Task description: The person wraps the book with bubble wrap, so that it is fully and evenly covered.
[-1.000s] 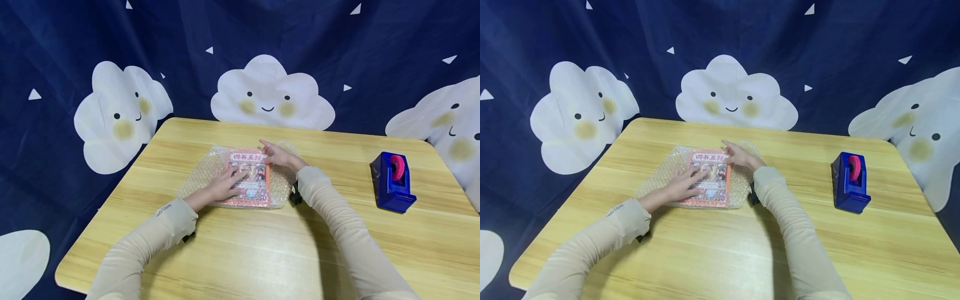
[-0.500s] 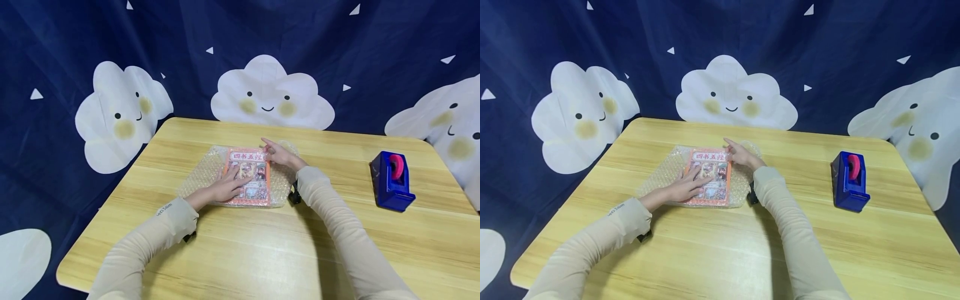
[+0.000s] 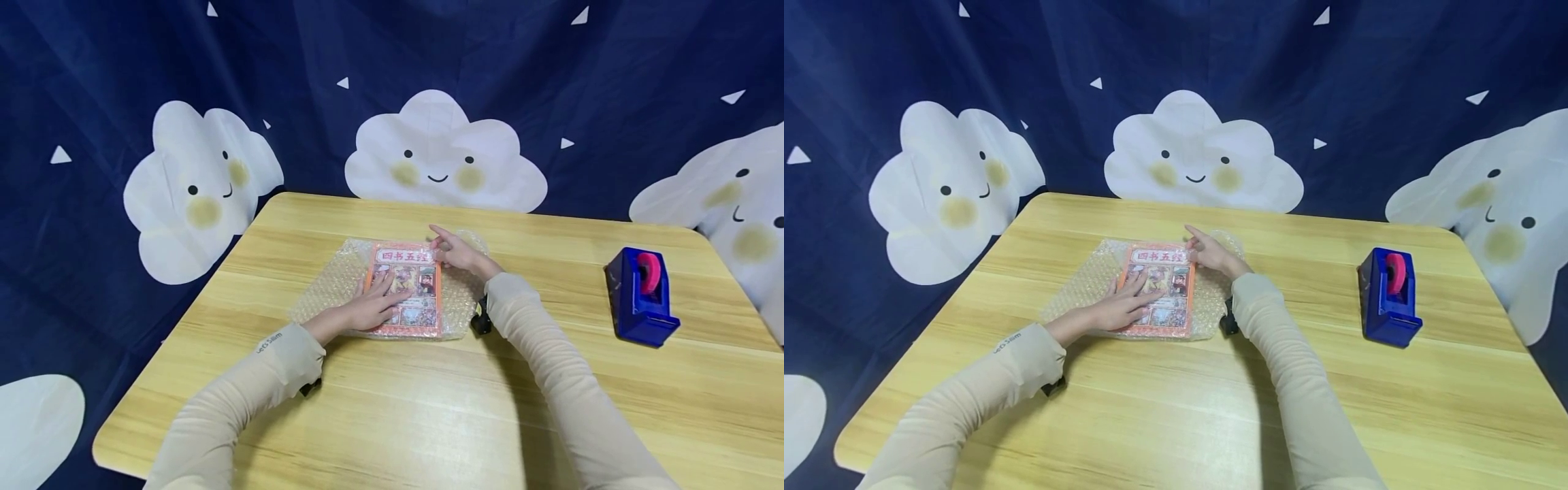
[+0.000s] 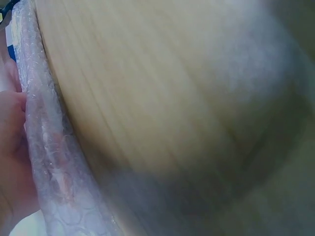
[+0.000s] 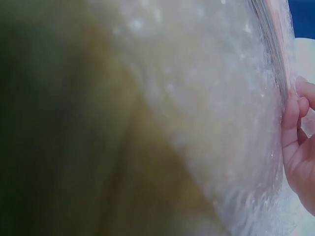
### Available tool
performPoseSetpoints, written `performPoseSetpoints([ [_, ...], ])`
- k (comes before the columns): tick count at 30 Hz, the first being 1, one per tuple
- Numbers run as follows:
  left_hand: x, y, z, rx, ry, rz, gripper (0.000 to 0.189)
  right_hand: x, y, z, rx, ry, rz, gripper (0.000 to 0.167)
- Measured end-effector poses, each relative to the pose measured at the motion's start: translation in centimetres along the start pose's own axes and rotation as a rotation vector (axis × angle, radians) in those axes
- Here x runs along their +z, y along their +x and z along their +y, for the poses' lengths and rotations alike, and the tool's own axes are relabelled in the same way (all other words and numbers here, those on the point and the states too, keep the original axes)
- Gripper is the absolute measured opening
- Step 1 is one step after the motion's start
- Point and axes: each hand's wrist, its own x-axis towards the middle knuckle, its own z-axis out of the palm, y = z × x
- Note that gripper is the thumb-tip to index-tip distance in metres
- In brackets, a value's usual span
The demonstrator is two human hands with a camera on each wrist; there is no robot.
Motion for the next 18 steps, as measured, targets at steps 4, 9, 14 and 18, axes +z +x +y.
performPoseSetpoints([
  [4, -0.09, 0.20, 0.12, -0.005, 0.021, 0.008, 0.047, -0.17, 0.05, -0.08, -0.001, 0.014, 0.002, 0.072],
  [9, -0.09, 0.29, 0.15, -0.024, 0.024, 0.004, 0.047, -0.15, 0.09, 0.08, -0.025, 0.011, 0.003, 0.073],
  [14, -0.14, 0.28, 0.21, -0.019, 0.017, -0.005, 0.046, -0.24, -0.24, 0.41, -0.024, 0.092, 0.050, 0.072],
  [18, -0.23, 0.27, 0.22, -0.016, 0.027, -0.014, 0.046, -0.58, -0.37, 0.43, -0.019, 0.142, 0.081, 0.068],
])
